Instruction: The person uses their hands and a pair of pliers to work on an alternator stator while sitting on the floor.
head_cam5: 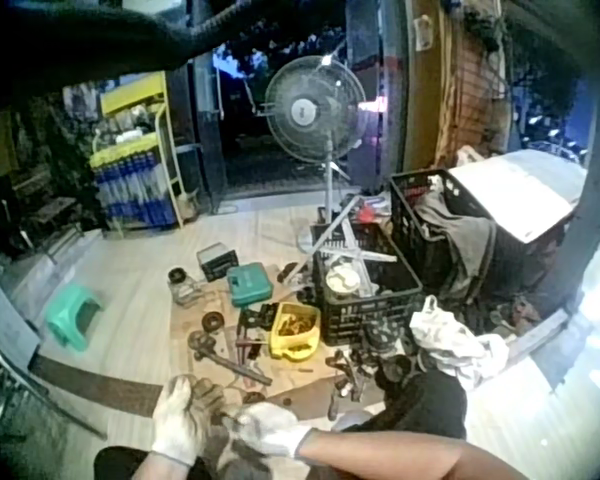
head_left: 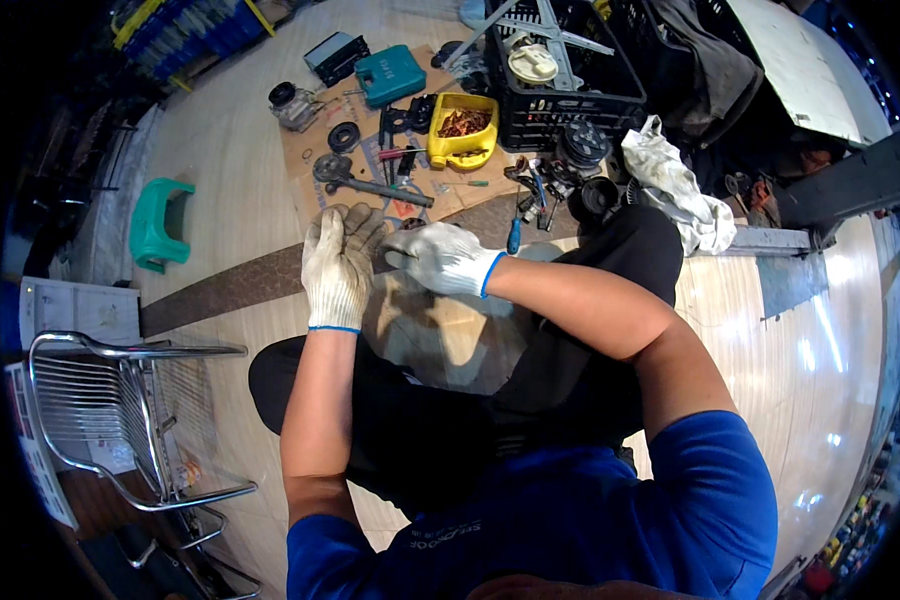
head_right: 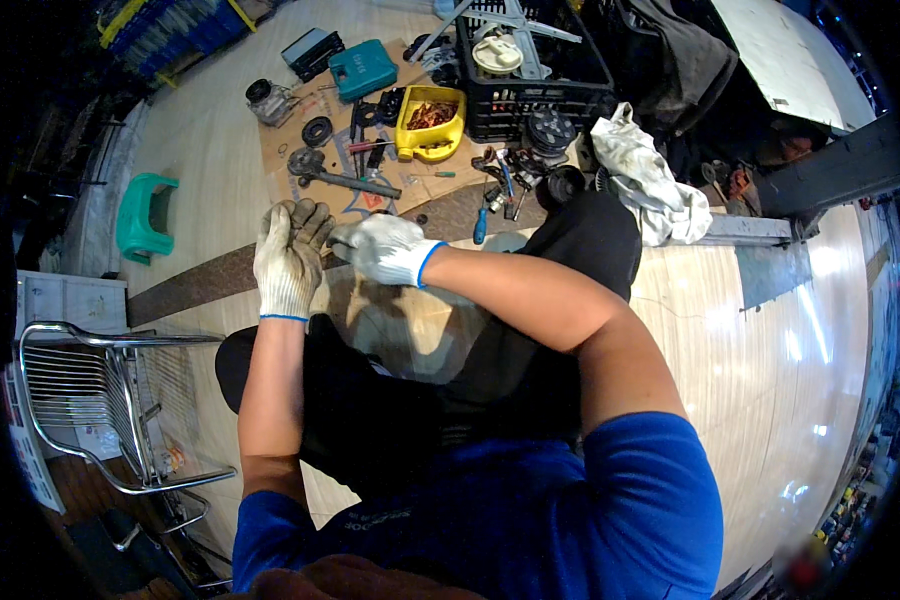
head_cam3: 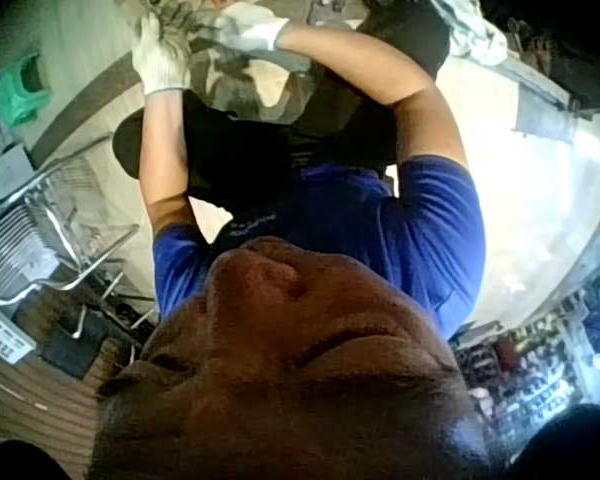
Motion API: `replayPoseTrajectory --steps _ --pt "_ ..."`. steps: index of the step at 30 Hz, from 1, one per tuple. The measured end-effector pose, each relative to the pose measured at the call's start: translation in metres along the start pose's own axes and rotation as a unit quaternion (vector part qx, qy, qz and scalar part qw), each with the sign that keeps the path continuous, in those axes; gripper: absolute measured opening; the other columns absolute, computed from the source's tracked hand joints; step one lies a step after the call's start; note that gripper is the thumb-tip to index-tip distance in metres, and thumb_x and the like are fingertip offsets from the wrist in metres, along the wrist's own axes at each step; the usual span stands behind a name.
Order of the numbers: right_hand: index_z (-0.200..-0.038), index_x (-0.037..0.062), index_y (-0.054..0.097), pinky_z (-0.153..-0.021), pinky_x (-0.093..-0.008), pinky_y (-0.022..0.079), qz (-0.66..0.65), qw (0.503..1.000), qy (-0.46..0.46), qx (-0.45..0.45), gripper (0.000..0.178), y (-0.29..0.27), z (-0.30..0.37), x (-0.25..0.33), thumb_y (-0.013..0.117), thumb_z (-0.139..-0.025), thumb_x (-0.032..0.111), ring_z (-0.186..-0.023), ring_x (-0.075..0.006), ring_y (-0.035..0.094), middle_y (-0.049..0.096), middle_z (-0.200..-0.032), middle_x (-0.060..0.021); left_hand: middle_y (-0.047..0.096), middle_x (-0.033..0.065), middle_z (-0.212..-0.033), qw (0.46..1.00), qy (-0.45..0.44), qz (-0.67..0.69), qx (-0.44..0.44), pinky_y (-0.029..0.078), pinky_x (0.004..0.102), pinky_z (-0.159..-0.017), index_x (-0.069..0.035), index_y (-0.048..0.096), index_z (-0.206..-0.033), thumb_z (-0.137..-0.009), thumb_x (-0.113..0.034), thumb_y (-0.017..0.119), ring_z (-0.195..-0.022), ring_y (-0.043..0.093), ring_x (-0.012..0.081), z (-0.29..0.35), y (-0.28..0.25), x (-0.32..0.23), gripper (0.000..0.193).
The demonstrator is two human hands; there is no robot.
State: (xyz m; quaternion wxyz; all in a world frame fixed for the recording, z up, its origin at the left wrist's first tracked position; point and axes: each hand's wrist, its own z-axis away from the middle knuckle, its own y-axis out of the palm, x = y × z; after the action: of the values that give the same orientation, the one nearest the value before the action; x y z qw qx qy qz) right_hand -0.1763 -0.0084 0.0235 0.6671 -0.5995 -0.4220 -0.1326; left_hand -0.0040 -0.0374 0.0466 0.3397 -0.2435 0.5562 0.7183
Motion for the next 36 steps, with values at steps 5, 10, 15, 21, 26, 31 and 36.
replayPoseTrajectory --steps 5,10,15,21,26,31,36 --pt "-0.100 0.0067 0.071 -0.075 -0.0474 0.056 0.088 0.993 0.017 0.078 0.026 0.003 -0.005 -0.007 0.050 -0.087 0.017 -0.085 -0.0442 0.067 0.070 -0.088 -0.0214 0.068 0.0139 -0.100 1.000 -0.001 -0.011 0.013 0.056 0.0522 -0.083 -0.009 0.059 -0.107 -0.101 -0.020 0.058 -0.091 0.068 0.0361 -0.005 -0.009 0.006 0.012" --pt "-0.113 0.0063 0.067 -0.085 -0.0480 0.053 0.010 0.998 0.025 0.048 0.031 -0.011 -0.004 0.010 0.051 -0.096 0.027 -0.097 -0.0417 0.066 0.070 -0.102 -0.0213 0.069 0.0132 -0.101 1.000 -0.013 0.013 -0.015 0.056 0.0529 -0.084 -0.009 0.061 -0.105 -0.103 -0.022 0.055 -0.094 0.068 0.0353 -0.007 -0.011 0.000 0.014" --pt "-0.120 0.0058 0.063 -0.091 -0.0480 0.050 -0.020 0.997 0.048 0.063 0.038 -0.025 -0.001 0.021 0.050 -0.101 0.036 -0.105 -0.0407 0.064 0.068 -0.111 -0.0223 0.067 0.0152 -0.112 0.999 -0.020 0.037 0.013 0.054 0.0530 -0.090 -0.008 0.061 -0.113 -0.104 -0.024 0.051 -0.105 0.065 0.0354 -0.009 -0.015 -0.003 0.021" --pt "-0.116 0.0046 0.063 -0.088 -0.0490 0.050 -0.065 0.995 0.058 0.039 0.036 -0.020 -0.007 0.001 0.051 -0.100 0.035 -0.101 -0.0437 0.063 0.067 -0.106 -0.0258 0.061 0.0173 -0.128 0.984 -0.047 0.111 0.128 0.049 0.0520 -0.101 -0.005 0.054 -0.130 -0.105 -0.027 0.047 -0.119 0.059 0.0366 -0.007 -0.009 -0.001 0.034" --pt "-0.117 0.0046 0.063 -0.087 -0.0498 0.050 -0.042 0.997 0.047 0.033 0.036 -0.017 -0.006 0.003 0.052 -0.099 0.034 -0.100 -0.0440 0.063 0.067 -0.105 -0.0261 0.061 0.0187 -0.127 0.995 -0.037 0.040 0.079 0.049 0.0530 -0.101 -0.004 0.054 -0.129 -0.106 -0.024 0.046 -0.118 0.060 0.0371 -0.004 -0.008 -0.003 0.032" --pt "-0.119 0.0052 0.061 -0.084 -0.0498 0.051 -0.048 0.999 -0.005 -0.009 0.037 -0.009 -0.006 -0.008 0.051 -0.099 0.035 -0.098 -0.0447 0.064 0.067 -0.103 -0.0266 0.064 0.0201 -0.120 0.997 -0.016 -0.010 0.079 0.050 0.0541 -0.099 -0.003 0.055 -0.128 -0.105 -0.020 0.049 -0.115 0.062 0.0373 -0.008 -0.008 0.002 0.029" --pt "-0.118 0.0053 0.062 -0.083 -0.0498 0.052 -0.030 0.999 -0.013 0.008 0.041 -0.008 -0.005 -0.005 0.050 -0.099 0.039 -0.095 -0.0449 0.064 0.067 -0.101 -0.0268 0.067 0.0182 -0.107 0.998 -0.008 -0.006 0.069 0.053 0.0539 -0.094 -0.003 0.058 -0.121 -0.104 -0.019 0.051 -0.106 0.066 0.0376 -0.005 -0.010 0.000 0.024"
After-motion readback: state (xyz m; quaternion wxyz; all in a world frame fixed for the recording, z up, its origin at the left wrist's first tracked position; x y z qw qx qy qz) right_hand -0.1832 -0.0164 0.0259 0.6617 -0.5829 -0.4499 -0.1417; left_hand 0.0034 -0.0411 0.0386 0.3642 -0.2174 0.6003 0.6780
